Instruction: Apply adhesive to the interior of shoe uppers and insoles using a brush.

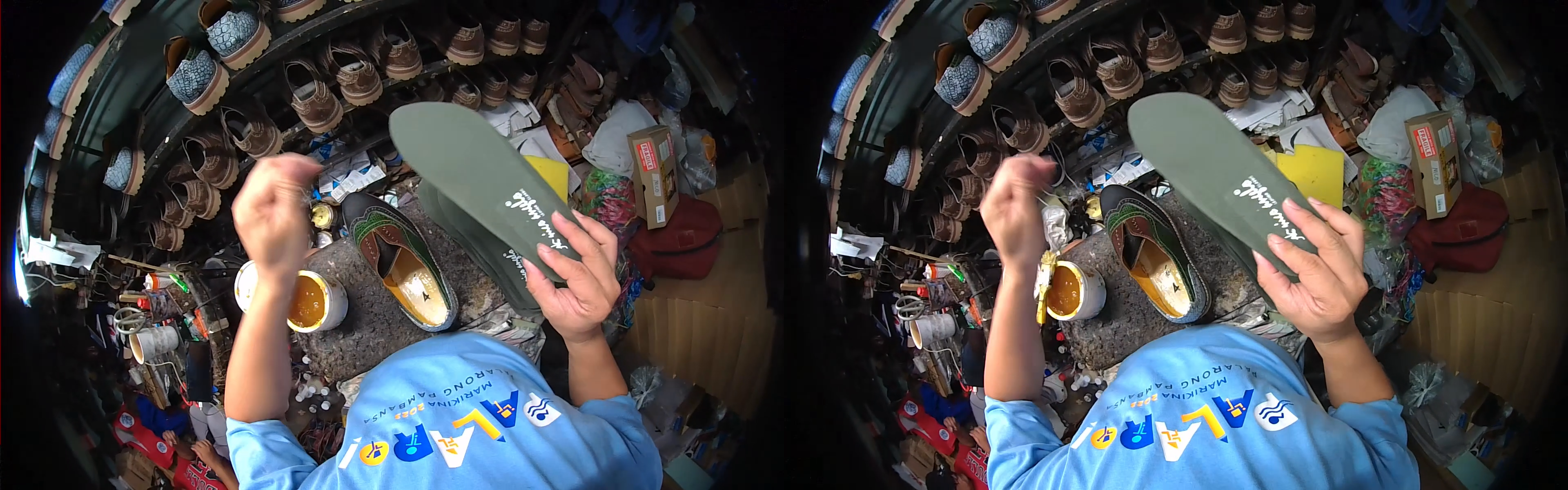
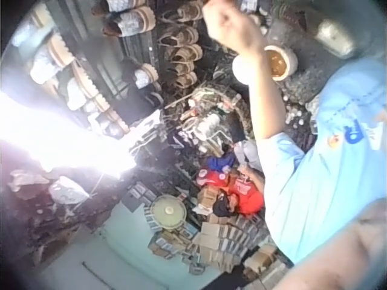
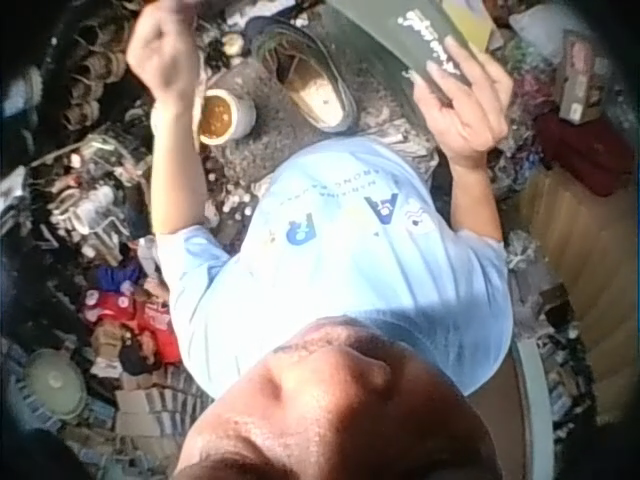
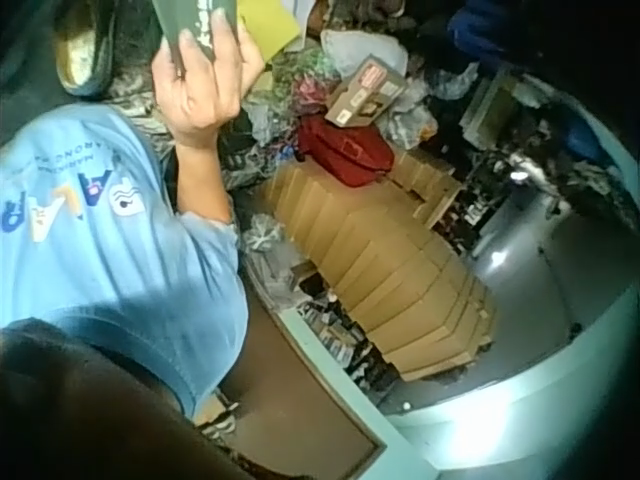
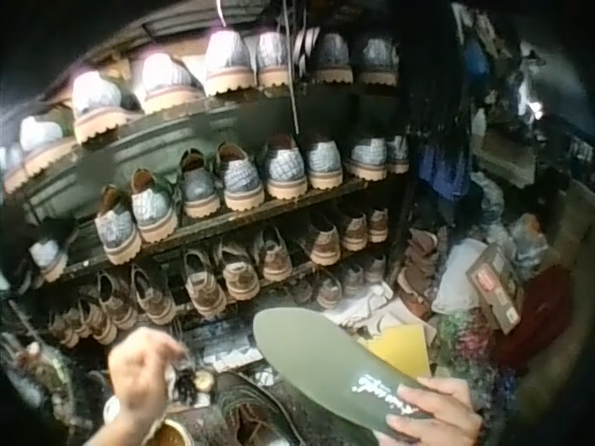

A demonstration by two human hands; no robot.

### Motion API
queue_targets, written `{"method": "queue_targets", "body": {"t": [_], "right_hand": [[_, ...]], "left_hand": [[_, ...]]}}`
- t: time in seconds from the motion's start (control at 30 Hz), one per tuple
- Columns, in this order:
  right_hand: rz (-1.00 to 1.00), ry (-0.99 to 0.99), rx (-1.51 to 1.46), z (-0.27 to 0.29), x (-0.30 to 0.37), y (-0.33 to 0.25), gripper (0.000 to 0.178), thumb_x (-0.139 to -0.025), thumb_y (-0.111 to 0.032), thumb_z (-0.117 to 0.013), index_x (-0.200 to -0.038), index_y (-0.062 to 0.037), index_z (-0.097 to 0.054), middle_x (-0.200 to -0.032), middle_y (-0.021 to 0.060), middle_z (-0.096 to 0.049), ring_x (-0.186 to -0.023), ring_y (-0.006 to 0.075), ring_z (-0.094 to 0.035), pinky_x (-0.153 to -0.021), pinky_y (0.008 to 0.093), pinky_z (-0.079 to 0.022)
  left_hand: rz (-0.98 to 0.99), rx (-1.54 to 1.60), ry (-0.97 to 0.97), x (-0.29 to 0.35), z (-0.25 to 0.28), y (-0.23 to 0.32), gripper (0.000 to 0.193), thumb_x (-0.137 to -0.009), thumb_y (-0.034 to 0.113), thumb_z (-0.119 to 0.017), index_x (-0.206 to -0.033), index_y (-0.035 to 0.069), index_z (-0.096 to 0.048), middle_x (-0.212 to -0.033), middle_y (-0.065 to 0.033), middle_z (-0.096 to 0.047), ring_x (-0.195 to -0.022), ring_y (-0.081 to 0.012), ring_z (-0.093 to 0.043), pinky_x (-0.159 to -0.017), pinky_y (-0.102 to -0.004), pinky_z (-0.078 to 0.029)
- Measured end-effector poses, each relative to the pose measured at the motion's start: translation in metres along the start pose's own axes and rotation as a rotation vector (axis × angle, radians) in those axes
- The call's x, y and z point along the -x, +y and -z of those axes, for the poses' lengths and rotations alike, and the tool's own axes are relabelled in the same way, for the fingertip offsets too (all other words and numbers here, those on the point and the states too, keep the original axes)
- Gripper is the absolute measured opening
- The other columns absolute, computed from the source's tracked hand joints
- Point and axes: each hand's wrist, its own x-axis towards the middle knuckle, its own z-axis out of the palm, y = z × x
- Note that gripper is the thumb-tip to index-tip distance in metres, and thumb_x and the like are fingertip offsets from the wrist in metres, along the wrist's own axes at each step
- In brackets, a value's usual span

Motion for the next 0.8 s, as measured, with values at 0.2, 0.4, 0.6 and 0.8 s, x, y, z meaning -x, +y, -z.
{"method": "queue_targets", "body": {"t": [0.2,0.4,0.6,0.8], "right_hand": [[0.15,-0.093,-0.22,-0.02,-0.026,-0.025,0.037,-0.065,-0.009,-0.092,-0.098,-0.0029,-0.076,-0.122,0.0192,-0.074,-0.112,0.0386,-0.069,-0.093,0.0443,-0.058],[0.09,-0.097,-0.766,-0.043,-0.059,-0.031,0.076,-0.062,-0.015,-0.096,-0.131,-0.0009,-0.066,-0.142,0.0252,-0.059,-0.129,0.0404,-0.06,-0.103,0.0458,-0.055],[0.418,-0.389,-0.494,-0.115,-0.052,-0.024,0.026,-0.065,-0.012,-0.079,-0.087,-0.0051,-0.067,-0.105,0.0116,-0.063,-0.105,0.0335,-0.062,-0.092,0.0432,-0.051],[0.627,-0.403,-0.391,-0.164,-0.036,-0.023,0.012,-0.067,-0.017,-0.066,-0.071,-0.007,-0.06,-0.087,0.0053,-0.057,-0.092,0.0263,-0.06,-0.09,0.0412,-0.051]], "left_hand": [[-0.463,-0.439,-0.387,-0.025,0.026,0.063,0.082,-0.064,0.017,-0.094,-0.135,0.005,-0.055,-0.163,-0.0232,-0.04,-0.152,-0.0425,-0.037,-0.123,-0.0541,-0.031],[-0.387,-0.25,-0.78,-0.037,0.05,0.061,0.062,-0.049,0.003,-0.086,-0.104,0.009,-0.059,-0.131,-0.0152,-0.059,-0.124,-0.0343,-0.058,-0.115,-0.0535,-0.04],[0.241,0.567,-0.165,-0.013,0.065,0.015,0.078,-0.075,0.027,-0.081,-0.14,-0.005,-0.054,-0.129,-0.0176,-0.066,-0.11,-0.0212,-0.066,-0.099,-0.037,-0.054],[0.342,0.662,-0.165,0.005,0.047,0.018,0.068,-0.08,0.024,-0.082,-0.137,-0.002,-0.055,-0.13,-0.018,-0.066,-0.108,-0.02,-0.067,-0.098,-0.0357,-0.054]]}}
